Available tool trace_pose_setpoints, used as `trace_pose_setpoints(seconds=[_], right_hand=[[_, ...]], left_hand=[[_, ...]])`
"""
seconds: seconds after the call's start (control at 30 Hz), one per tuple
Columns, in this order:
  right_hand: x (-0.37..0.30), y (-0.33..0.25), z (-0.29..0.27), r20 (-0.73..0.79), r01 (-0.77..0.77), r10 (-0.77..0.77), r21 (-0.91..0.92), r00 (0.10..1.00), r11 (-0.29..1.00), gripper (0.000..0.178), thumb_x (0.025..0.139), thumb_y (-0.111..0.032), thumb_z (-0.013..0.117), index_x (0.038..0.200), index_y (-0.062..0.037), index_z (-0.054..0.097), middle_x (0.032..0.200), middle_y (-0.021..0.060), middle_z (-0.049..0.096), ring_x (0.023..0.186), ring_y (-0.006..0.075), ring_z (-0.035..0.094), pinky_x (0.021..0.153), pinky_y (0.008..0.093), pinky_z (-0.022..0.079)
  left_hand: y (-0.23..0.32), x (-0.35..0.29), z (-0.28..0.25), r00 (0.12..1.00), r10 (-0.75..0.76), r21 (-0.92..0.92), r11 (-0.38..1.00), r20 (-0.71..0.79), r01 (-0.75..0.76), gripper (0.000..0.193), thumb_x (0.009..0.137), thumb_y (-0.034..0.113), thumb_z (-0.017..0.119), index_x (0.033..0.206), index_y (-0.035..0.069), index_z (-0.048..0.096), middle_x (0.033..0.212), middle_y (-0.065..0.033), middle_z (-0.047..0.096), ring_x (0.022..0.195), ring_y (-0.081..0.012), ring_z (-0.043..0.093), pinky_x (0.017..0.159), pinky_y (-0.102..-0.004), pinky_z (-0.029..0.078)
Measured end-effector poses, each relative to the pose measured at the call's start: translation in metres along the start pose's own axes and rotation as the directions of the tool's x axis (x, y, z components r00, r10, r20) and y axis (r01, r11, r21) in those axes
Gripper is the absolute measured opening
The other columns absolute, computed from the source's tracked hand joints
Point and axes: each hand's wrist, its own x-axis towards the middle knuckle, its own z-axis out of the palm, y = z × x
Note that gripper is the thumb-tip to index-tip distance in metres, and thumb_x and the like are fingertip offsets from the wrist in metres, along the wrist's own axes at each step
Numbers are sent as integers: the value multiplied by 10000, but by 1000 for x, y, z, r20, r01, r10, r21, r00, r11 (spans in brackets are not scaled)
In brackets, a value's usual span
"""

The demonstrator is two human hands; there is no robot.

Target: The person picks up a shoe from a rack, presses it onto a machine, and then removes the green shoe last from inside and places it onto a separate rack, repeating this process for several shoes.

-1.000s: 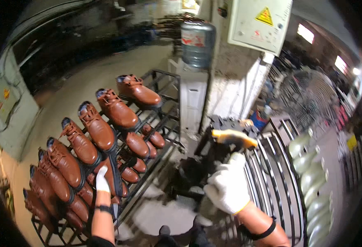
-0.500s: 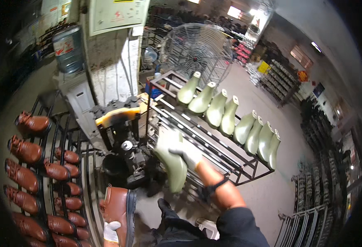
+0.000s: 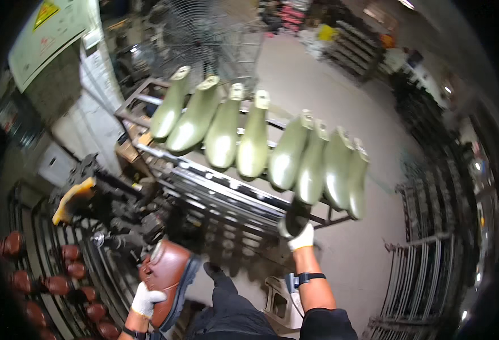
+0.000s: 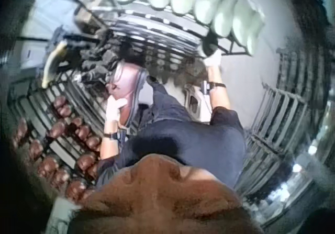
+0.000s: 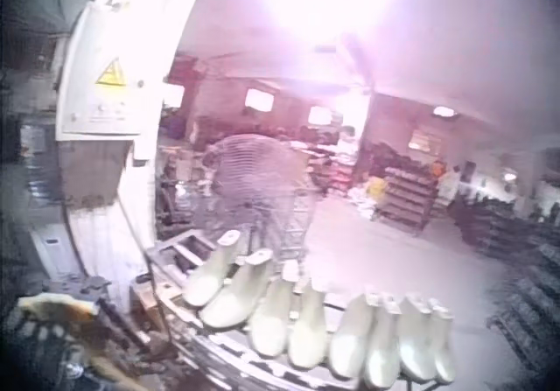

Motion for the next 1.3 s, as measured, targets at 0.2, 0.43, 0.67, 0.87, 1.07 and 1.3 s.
trace_pose_setpoints(seconds=[0.2,0.43,0.67,0.87,1.07,1.3], right_hand=[[55,-80,-166,22,174,-207,-636,978,752,407,1076,-341,622,1372,-63,654,1317,67,681,1136,244,623,1079,401,501],[-21,51,6,-354,-552,470,-180,809,814,232,1017,-274,671,1176,-109,706,1032,82,707,939,270,682,866,399,606],[-116,368,214,221,-56,598,-911,771,409,577,853,-8,879,1363,30,613,1164,86,708,1004,164,652,917,317,566],[-129,570,309,470,467,284,-880,836,84,359,857,-320,876,988,-1,779,865,57,740,795,169,686,729,321,550],[-99,588,321,190,-684,820,-469,540,559,261,973,-247,691,747,-137,620,718,-13,569,617,137,526,590,329,481],[-92,587,326,15,-940,997,333,-74,-75,176,1053,-116,575,1021,-99,747,941,97,758,845,260,727,814,371,654]], left_hand=[[-36,14,3,999,-35,89,995,-9,36,607,729,95,923,1298,13,729,1188,-54,771,1066,-161,692,980,-352,554],[-161,-76,-96,930,-5,193,978,-367,81,748,717,177,965,1384,10,670,1279,-56,753,1158,-163,665,1047,-364,522],[-223,-119,-118,838,114,-55,984,-534,-169,816,707,264,989,1402,17,642,1288,-93,745,1154,-200,680,1035,-379,540],[-291,-152,-135,746,39,-437,790,-665,-431,882,696,210,1002,1453,32,586,1361,-93,706,1224,-218,666,1092,-399,532],[-316,-171,-152,673,-14,-300,902,-740,-312,850,678,198,1008,1418,39,621,1352,-83,714,1210,-216,668,1059,-406,552],[-344,-176,-161,705,-106,-278,951,-702,-134,796,678,235,1014,1366,30,668,1264,-71,755,1134,-197,690,1002,-396,577]])
